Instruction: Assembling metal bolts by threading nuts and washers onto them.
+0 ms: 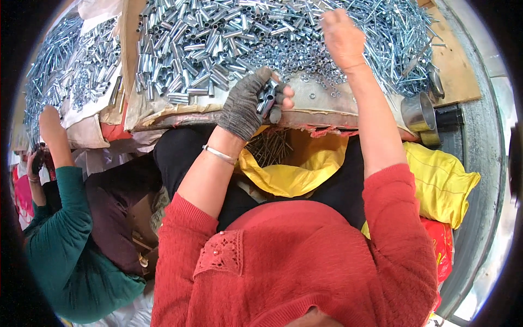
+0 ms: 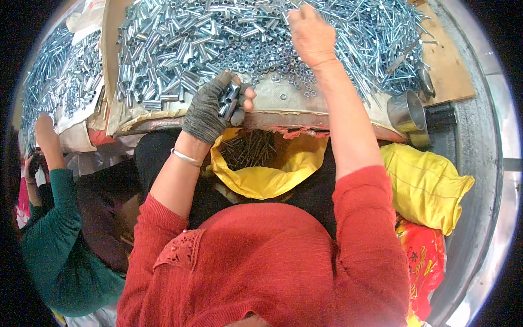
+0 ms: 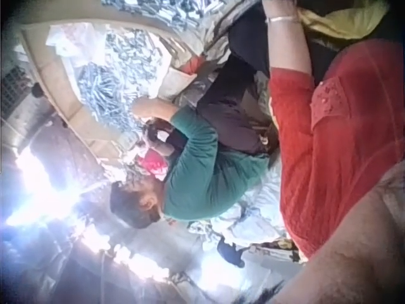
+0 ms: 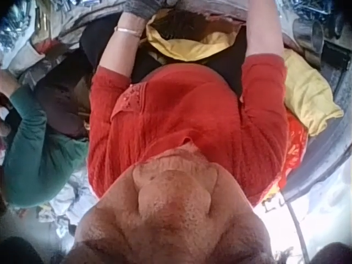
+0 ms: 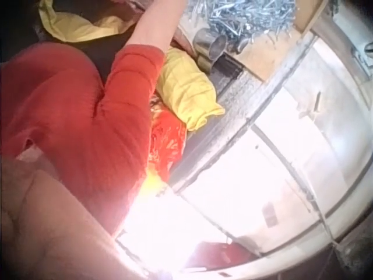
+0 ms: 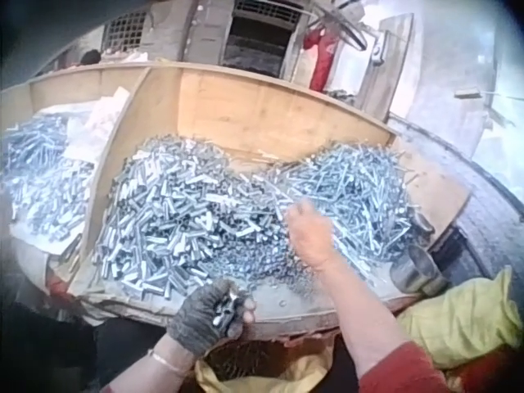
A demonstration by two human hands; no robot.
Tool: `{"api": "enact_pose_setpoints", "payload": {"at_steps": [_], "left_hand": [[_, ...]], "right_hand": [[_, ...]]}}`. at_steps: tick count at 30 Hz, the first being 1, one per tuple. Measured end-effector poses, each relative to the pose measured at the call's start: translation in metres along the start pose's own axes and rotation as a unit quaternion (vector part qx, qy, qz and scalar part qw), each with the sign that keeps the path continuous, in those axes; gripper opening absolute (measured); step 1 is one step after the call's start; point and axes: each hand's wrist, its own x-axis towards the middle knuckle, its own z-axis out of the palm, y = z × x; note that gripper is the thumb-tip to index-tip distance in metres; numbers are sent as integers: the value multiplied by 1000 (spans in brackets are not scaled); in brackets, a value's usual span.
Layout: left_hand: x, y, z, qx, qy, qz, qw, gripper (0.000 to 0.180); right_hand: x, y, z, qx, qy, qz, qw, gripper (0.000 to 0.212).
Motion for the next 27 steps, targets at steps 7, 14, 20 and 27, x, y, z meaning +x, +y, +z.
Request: {"api": "enact_pose_setpoints", "payload": {"at_steps": [7, 14, 20, 27], "left_hand": [[-4, -2, -11, -18, -8, 12, 1000, 22], [-19, -7, -9, -47, -89, -30, 994, 26], [-30, -11, 11, 11, 73, 37, 997, 31], [-35, -9, 0, 14, -35, -10, 999, 31]], "right_hand": [[-45, -56, -111, 361, 42, 213, 907, 12], [-97, -90, -92, 442, -134, 137, 876, 12], [-110, -82, -133, 520, -198, 211, 804, 12], [-127, -78, -145, 534, -188, 127, 815, 13]]}}
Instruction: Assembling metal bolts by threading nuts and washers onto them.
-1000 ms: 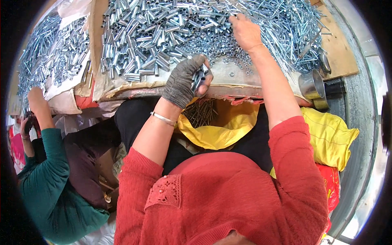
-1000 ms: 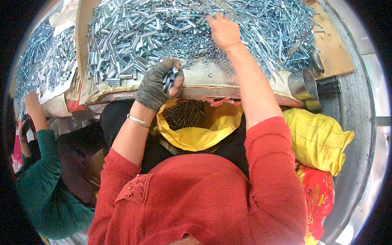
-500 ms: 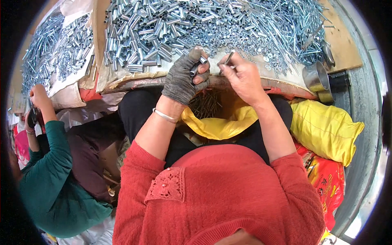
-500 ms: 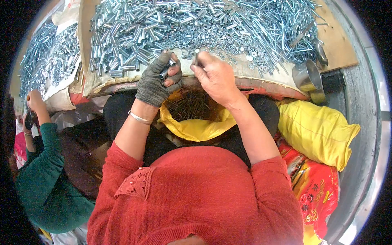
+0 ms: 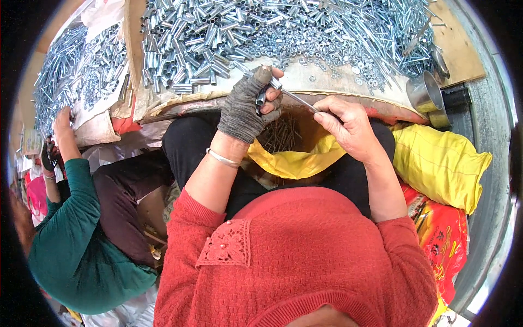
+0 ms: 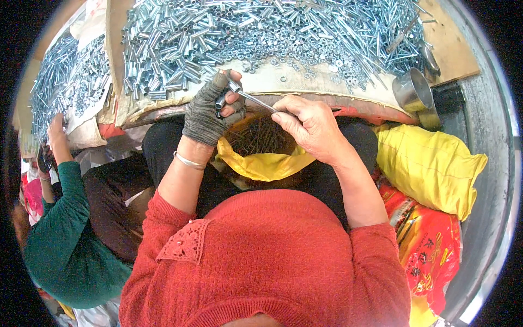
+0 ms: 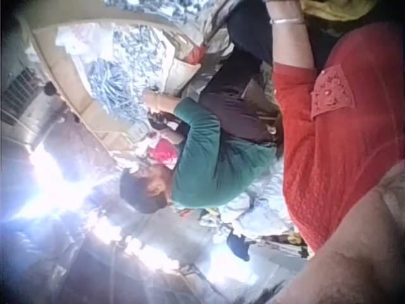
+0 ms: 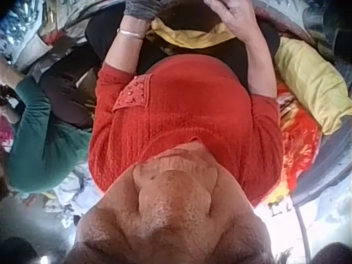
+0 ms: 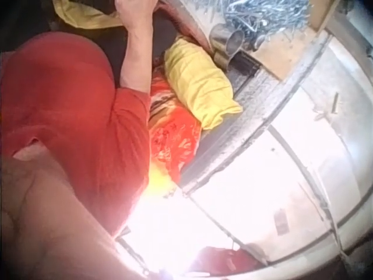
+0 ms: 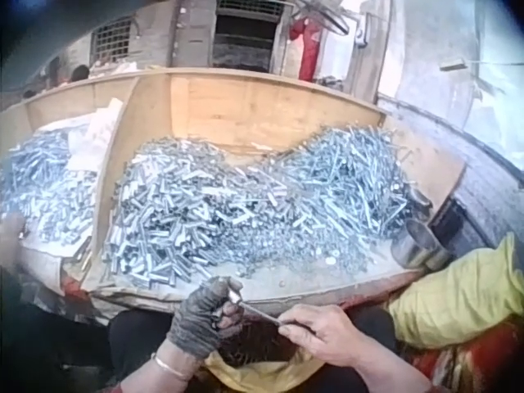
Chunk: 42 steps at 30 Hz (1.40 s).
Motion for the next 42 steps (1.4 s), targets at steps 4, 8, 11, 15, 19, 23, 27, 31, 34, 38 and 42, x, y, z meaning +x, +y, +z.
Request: {"api": "enact_pose_setpoints", "payload": {"at_steps": [4, 8, 11, 15, 19, 23, 27, 31, 34, 38, 42], "left_hand": [[-3, -1, 12, 7, 5, -4, 1000, 30], [0, -3, 11, 77, 46, 53, 995, 29], [0, -2, 15, 150, 60, 86, 983, 28], [2, -8, 23, 307, 51, 98, 945, 31], [4, -34, 31, 181, 49, -6, 982, 25], [0, -34, 29, 165, 29, -62, 984, 24], [-7, -36, 32, 137, 41, -104, 984, 23], [-3, -38, 25, 163, 25, -91, 982, 23], [1, -31, 30, 234, 18, -104, 967, 25], [1, -37, 28, 363, 10, -99, 926, 25], [5, -40, 23, 490, -52, -30, 870, 21]], "right_hand": [[-2, -2, 0, 24, -7, 26, 999, 14], [-2, -2, 1, 138, -11, 106, 985, 17], [-1, -3, -4, 235, -29, 188, 953, 20], [-1, 3, -7, 247, -21, 219, 944, 19], [26, -1, 28, -103, 281, -79, 951, 31], [61, 1, 42, -167, 276, -195, 926, 37], [46, 10, 39, -27, 197, -158, 967, 34], [23, 64, -16, -105, 275, 199, 935, 22], [5, 125, -40, -396, 262, 181, 861, 21], [4, 134, -50, -290, 187, 146, 927, 22], [4, 132, -59, -167, 242, 177, 939, 21]]}}
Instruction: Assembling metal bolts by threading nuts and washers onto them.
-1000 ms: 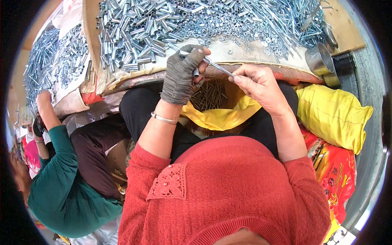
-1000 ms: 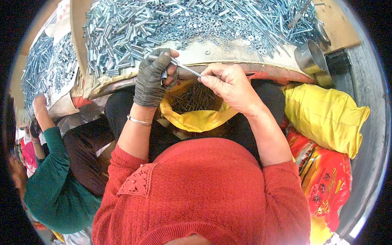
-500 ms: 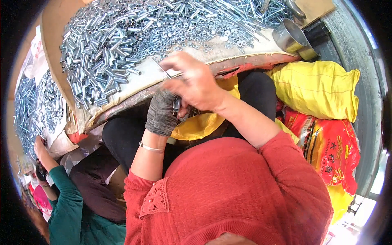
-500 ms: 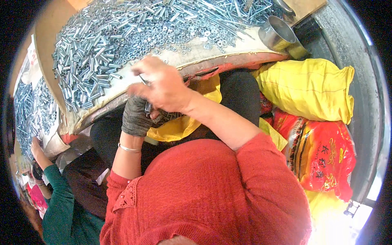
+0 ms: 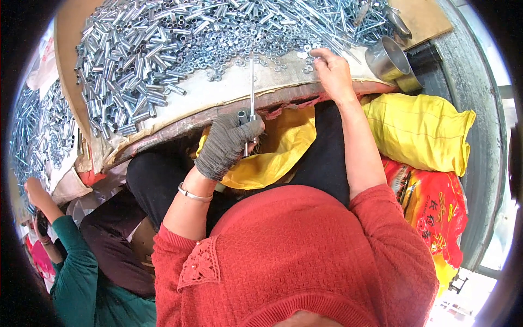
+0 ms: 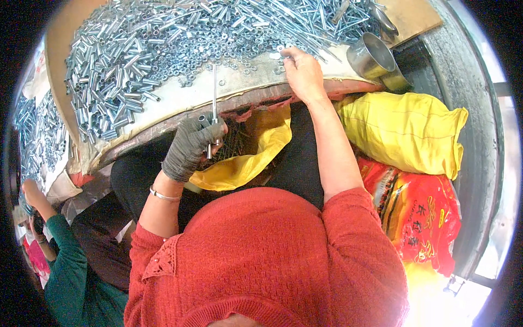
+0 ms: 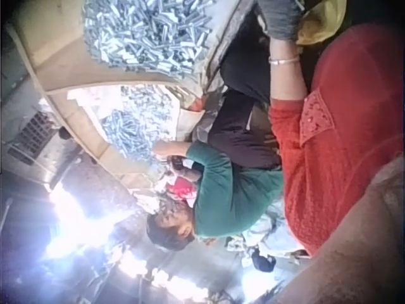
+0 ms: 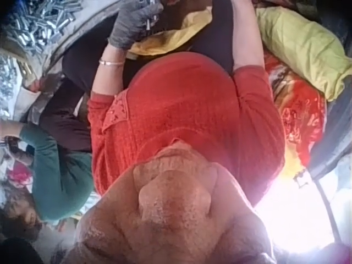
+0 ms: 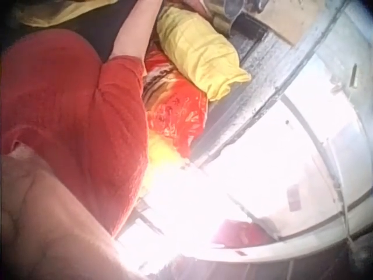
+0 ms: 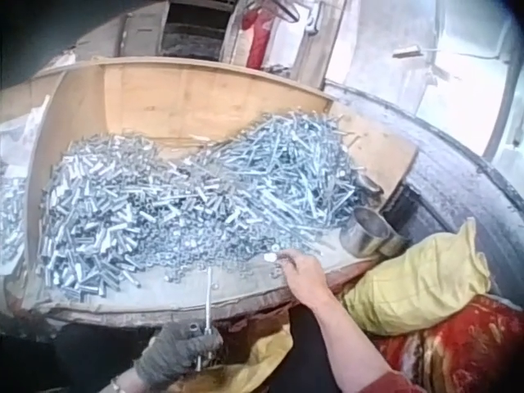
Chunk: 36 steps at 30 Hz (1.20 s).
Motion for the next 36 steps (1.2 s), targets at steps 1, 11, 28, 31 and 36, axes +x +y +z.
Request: {"api": "enact_pose_setpoints", "payload": {"at_steps": [1, 11, 28, 31, 36], "left_hand": [[0, -1, -1, 76, -8, 68, 995, 17], [1, -2, 4, 190, 31, 198, 961, 13], [-4, 11, 0, -106, 89, -75, 988, 30], [-5, 9, -4, -81, 74, -61, 992, 27], [-1, -4, -2, 91, 57, 0, 994, 25]], "right_hand": [[0, 0, -1, 27, 6, 0, 1000, 20], [0, -41, 42, -165, -81, -39, 982, 23], [-1, 6, 2, -102, -87, -123, 983, 15], [-1, -16, 2, -194, -127, -67, 970, 15], [-9, -36, -3, -48, -133, -22, 990, 22]]}}
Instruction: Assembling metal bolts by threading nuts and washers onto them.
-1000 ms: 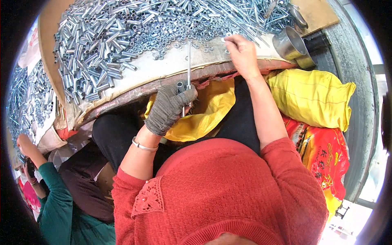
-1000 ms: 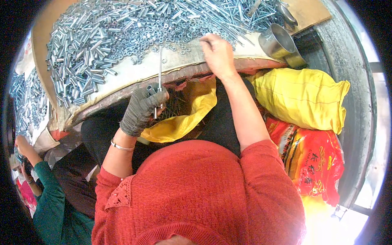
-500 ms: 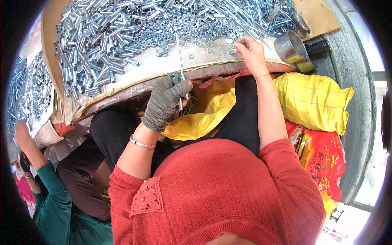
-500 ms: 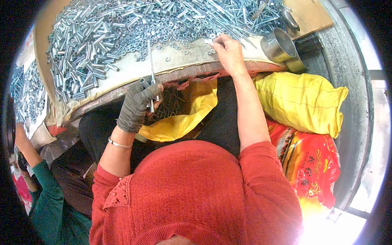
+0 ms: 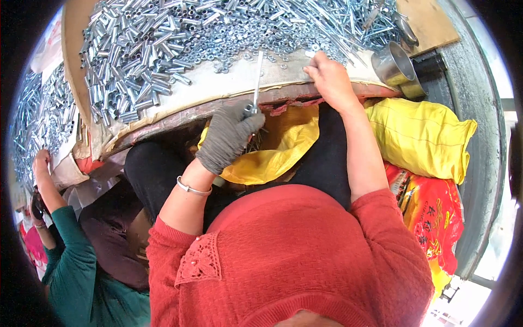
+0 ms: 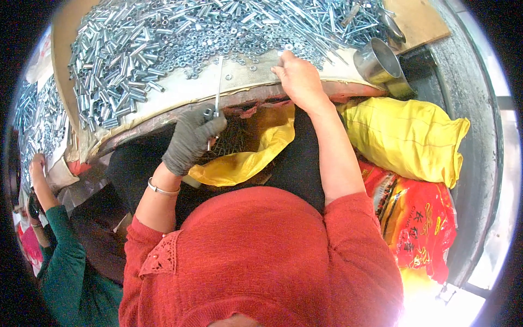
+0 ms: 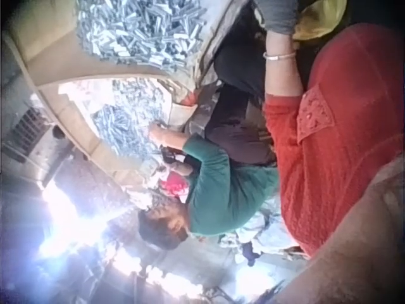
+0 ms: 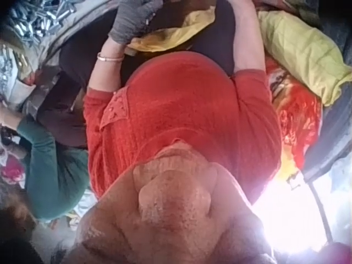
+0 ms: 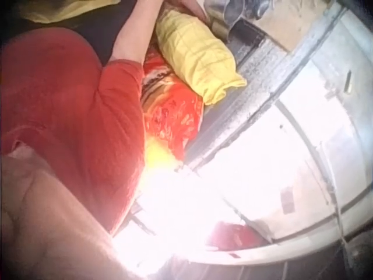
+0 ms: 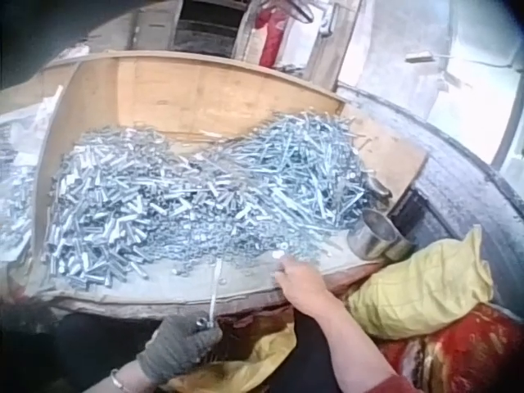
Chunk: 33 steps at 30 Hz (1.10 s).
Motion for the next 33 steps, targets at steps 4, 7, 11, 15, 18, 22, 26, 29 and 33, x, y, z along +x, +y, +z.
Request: {"api": "enact_pose_setpoints", "payload": {"at_steps": [4, 7, 11, 15, 18, 22, 26, 29, 33], "left_hand": [[-4, 6, 7, 258, 33, 99, 960, 22], [-6, 10, 7, 327, -4, 89, 941, 21], [-8, 10, 6, 371, 7, 123, 921, 20], [-8, 6, 5, 410, 82, 166, 893, 19], [-4, -2, 1, 373, 105, 159, 908, 21], [4, -1, -3, 294, 155, 170, 928, 20], [5, -4, -19, 77, 110, 164, 977, 23], [7, -5, -24, 97, 112, 220, 964, 28], [3, 2, -25, 97, 91, 202, 970, 28]], "right_hand": [[-9, -31, -15, 427, -44, 46, 902, 15], [-9, -40, -14, 496, -69, 15, 865, 13], [-8, -45, -18, 488, -109, 72, 863, 16], [-1, -42, -20, 545, -184, 63, 815, 23], [5, -56, -9, 596, -220, 86, 767, 27], [35, -59, 20, 481, -87, 69, 870, 31], [62, -56, 63, 138, -25, -125, 982, 29], [61, -67, 79, -211, 9, -175, 962, 26], [59, -66, 79, -196, 66, -160, 965, 25]]}}
